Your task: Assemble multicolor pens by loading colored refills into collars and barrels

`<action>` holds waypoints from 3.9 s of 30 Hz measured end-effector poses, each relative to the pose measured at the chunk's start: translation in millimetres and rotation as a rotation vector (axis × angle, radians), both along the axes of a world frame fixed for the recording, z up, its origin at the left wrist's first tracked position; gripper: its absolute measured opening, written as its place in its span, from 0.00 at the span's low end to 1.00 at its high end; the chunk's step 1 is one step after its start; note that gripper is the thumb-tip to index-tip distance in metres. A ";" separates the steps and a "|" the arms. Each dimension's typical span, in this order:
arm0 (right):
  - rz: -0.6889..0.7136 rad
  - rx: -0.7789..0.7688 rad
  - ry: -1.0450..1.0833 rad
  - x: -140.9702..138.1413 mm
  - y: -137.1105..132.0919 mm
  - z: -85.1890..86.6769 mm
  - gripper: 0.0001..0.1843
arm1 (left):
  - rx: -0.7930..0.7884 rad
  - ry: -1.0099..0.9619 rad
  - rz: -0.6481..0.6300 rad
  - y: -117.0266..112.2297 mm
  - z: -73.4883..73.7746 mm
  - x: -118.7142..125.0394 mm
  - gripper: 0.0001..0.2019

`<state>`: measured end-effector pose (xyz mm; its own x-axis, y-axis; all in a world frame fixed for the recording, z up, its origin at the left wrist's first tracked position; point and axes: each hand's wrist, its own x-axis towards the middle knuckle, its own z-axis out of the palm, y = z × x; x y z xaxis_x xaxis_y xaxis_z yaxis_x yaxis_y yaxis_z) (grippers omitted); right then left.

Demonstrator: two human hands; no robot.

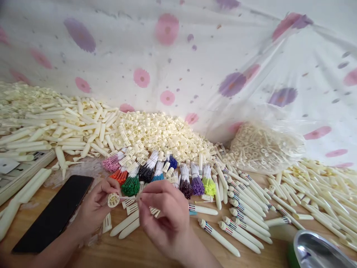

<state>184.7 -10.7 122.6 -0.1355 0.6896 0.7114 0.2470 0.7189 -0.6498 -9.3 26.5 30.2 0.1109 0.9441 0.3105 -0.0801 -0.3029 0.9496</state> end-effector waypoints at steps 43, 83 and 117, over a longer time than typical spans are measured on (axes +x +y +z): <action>0.101 -0.258 -0.335 -27.3 35.2 -48.2 0.11 | -0.204 0.203 0.107 2.1 5.9 -1.1 0.07; 0.341 -1.032 0.021 -19.8 43.3 -54.1 0.20 | -0.387 0.330 -0.087 0.0 19.7 -6.2 0.05; 0.202 0.126 -1.085 -63.2 110.4 -68.0 0.10 | -0.488 -0.057 0.372 23.1 23.9 -33.9 0.19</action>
